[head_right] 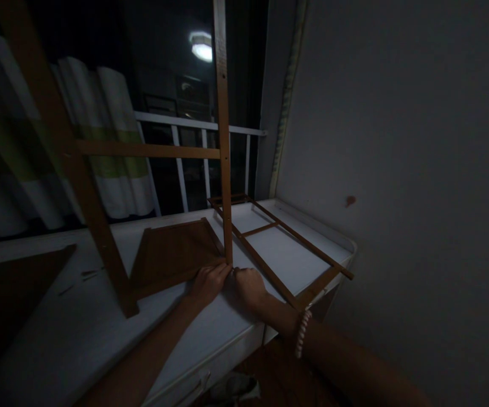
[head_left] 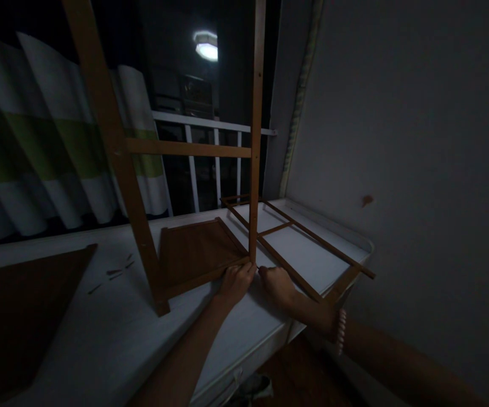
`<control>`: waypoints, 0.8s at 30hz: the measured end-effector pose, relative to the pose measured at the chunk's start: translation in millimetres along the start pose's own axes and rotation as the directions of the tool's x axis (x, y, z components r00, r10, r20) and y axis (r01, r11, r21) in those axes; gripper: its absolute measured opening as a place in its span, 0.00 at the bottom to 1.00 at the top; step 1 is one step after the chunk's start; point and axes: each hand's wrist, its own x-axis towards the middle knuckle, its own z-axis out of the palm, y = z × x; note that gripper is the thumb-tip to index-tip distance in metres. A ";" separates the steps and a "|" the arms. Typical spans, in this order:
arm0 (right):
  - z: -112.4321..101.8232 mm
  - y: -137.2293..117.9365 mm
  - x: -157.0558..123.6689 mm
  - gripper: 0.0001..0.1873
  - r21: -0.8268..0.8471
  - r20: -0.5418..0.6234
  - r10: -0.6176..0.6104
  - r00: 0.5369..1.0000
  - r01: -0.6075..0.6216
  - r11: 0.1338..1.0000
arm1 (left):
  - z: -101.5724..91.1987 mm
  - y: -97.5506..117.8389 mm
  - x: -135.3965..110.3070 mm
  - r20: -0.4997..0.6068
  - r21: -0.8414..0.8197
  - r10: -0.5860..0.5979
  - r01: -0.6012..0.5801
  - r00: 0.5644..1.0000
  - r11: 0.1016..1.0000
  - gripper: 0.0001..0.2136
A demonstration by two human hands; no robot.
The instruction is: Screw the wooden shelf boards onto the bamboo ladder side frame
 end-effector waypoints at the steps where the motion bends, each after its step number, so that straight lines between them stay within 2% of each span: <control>1: 2.2 0.5 0.3 0.12 0.115 -0.047 0.034 0.998 -0.028 0.993 | 0.3 -0.1 -0.6 -0.005 0.002 -0.003 0.003 1.000 1.000 0.11; 3: 8.1 0.8 1.4 0.11 0.403 -0.109 0.127 0.986 -0.073 0.912 | 0.5 0.0 -1.7 -0.010 0.008 -0.001 0.001 1.000 1.000 0.11; 4: 11.3 0.3 2.4 0.11 0.563 -0.092 0.187 0.978 -0.104 0.820 | 0.6 0.0 -2.0 -0.011 0.012 0.000 0.000 1.000 1.000 0.12; 5: 14.4 -0.6 3.7 0.13 0.716 -0.040 0.245 0.969 -0.143 0.683 | 0.6 -0.1 -2.1 -0.010 0.013 0.003 -0.003 1.000 1.000 0.12; 7: 19.4 -3.3 7.5 0.14 0.927 0.130 0.315 0.940 -0.228 0.299 | 0.4 -0.4 -1.6 0.002 0.003 0.015 -0.015 1.000 1.000 0.12; 8: 21.1 -4.7 9.8 0.14 0.961 0.222 0.318 0.922 -0.263 0.092 | 0.2 -0.6 -1.0 0.010 -0.006 0.022 -0.022 1.000 1.000 0.12; 9: 22.3 -5.9 12.0 0.14 0.954 0.298 0.308 0.903 -0.288 -0.080 | 0.0 -0.8 -0.3 0.017 -0.017 0.026 -0.026 1.000 1.000 0.11; 10: 22.9 -6.8 14.1 0.14 0.932 0.352 0.295 0.888 -0.303 -0.200 | -0.4 -1.0 0.5 0.024 -0.027 0.030 -0.030 0.999 0.999 0.10; 11: 23.2 -7.3 15.9 0.14 0.910 0.388 0.285 0.877 -0.315 -0.269 | -0.9 -1.1 1.2 0.029 -0.033 0.031 -0.030 0.999 0.999 0.09; 13: 22.5 -7.4 18.1 0.14 0.892 0.415 0.267 0.870 -0.331 -0.309 | -1.9 -1.0 2.3 0.036 -0.040 0.030 -0.028 0.999 0.999 0.08; 15: 20.6 -6.1 17.3 0.15 0.921 0.368 0.239 0.898 -0.316 -0.230 | -2.6 -0.8 2.6 0.044 -0.039 0.026 -0.025 0.999 0.999 0.07; 16: 19.2 -5.1 15.6 0.16 0.946 0.322 0.226 0.920 -0.302 -0.120 | -2.5 -0.8 2.5 0.046 -0.033 0.022 -0.021 0.999 0.999 0.08; 17: 17.6 -3.9 12.8 0.17 0.961 0.254 0.219 0.942 -0.271 0.050 | -2.1 -0.8 2.2 0.046 -0.025 0.018 -0.017 0.999 1.000 0.08; 18: 15.8 -2.5 9.2 0.17 0.939 0.161 0.214 0.963 -0.216 0.267 | -1.4 -1.0 1.9 0.044 -0.017 0.018 -0.017 0.999 1.000 0.09; 20: 12.2 -0.2 -0.1 0.14 0.722 -0.039 0.165 0.986 -0.086 0.687 | 0.5 -1.4 1.2 0.032 -0.009 0.024 -0.024 0.999 1.000 0.10; 21: 10.5 0.5 -5.0 0.12 0.562 -0.119 0.104 0.987 -0.020 0.827 | 1.5 -1.6 0.9 0.026 -0.010 0.026 -0.026 0.999 1.000 0.11; 22: 9.1 0.7 -9.5 0.11 0.401 -0.150 0.030 0.988 0.033 0.915 | 2.2 -1.7 0.7 0.021 -0.012 0.026 -0.026 0.999 1.000 0.11; 24: 7.1 -0.6 -15.9 0.15 0.122 -0.116 -0.093 0.989 0.107 0.987 | 2.8 -1.7 0.6 0.019 -0.018 0.022 -0.022 1.000 1.000 0.11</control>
